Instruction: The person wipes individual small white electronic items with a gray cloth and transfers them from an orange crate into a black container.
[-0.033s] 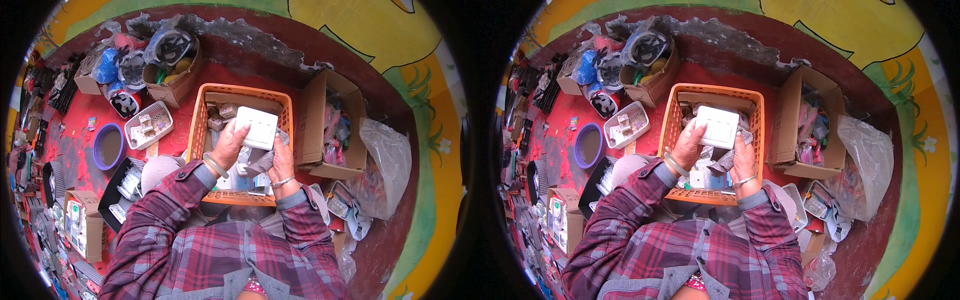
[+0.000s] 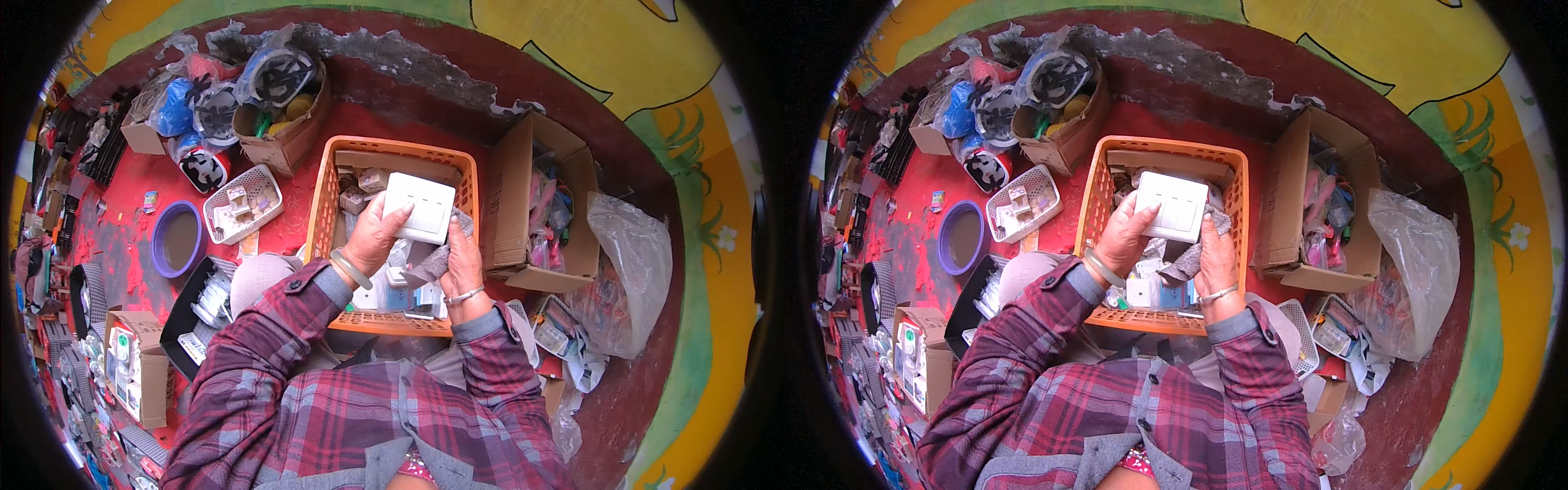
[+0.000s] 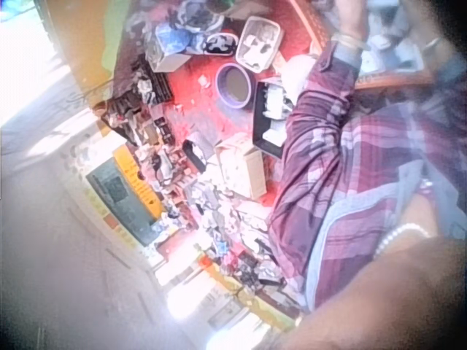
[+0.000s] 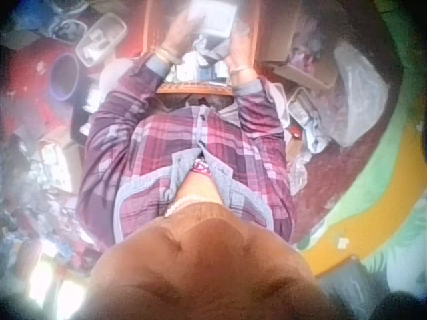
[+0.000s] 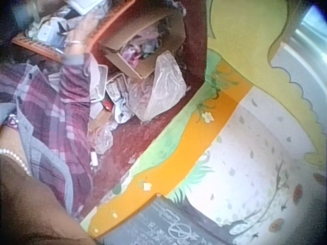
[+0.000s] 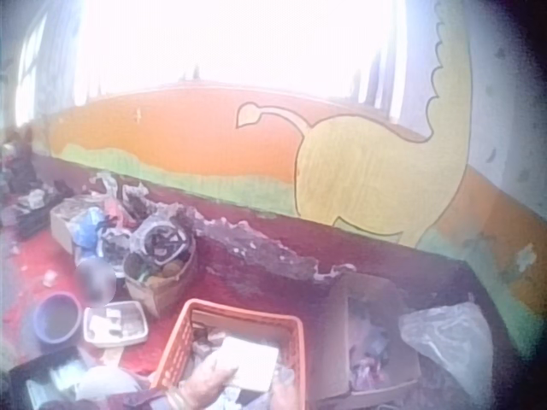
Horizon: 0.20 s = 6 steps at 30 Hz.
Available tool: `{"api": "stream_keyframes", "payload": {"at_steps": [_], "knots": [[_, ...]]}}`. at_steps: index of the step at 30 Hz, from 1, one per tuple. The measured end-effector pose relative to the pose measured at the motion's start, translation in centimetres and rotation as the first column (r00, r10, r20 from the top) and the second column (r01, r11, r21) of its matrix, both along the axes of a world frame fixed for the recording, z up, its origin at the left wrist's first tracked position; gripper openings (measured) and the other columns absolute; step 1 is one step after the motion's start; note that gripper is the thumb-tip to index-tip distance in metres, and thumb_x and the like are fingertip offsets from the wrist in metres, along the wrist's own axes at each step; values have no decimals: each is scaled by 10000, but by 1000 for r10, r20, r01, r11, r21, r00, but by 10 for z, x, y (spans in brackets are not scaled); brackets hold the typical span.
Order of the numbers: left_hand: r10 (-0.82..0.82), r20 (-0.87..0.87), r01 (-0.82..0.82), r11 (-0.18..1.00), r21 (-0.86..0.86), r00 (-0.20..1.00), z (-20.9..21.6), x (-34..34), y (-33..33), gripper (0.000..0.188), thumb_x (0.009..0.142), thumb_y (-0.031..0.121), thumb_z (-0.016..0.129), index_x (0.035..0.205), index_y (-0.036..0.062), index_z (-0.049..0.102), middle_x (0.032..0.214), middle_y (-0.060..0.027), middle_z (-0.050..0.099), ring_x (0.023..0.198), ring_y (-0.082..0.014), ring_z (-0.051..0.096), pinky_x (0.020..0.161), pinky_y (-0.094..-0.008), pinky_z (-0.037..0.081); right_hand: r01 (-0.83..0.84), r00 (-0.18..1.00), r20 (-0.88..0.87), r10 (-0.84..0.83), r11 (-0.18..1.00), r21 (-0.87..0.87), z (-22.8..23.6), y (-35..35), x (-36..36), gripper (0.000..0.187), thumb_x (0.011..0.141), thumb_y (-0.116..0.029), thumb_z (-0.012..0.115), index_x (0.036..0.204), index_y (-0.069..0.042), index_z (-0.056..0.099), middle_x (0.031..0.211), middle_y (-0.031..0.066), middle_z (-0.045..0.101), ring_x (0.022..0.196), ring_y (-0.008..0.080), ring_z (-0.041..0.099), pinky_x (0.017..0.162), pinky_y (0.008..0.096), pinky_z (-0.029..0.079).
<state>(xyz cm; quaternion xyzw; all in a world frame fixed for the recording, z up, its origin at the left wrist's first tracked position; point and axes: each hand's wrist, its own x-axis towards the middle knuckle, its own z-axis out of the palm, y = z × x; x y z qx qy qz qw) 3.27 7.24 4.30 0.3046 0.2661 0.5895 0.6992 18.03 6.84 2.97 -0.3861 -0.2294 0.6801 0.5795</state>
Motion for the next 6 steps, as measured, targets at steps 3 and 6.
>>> {"api": "stream_keyframes", "payload": {"at_steps": [3, 6], "knots": [[-93, 102, 97, 995, -29, 990, 2, -8, 3, 324, 855, 132, 604, 1140, 39, 480, 1112, -65, 562, 998, -151, 563, 876, -313, 457, 19, 998, -56, -18, 1000, 21, 29, 6, 7, 474, 930, -432, 422, 1179, -36, 499, 1125, 92, 578, 1012, 209, 576, 888, 343, 467], [-153, 194, 165, 985, -46, 969, 11, -13, 2, 356, 850, 131, 607, 1166, 43, 468, 1122, -77, 563, 1024, -191, 565, 919, -357, 450, 4, 995, -104, 8, 993, 118, 37, 12, 24, 522, 922, -475, 402, 1197, -41, 487, 1134, 107, 571, 1042, 225, 564, 908, 364, 461]]}}
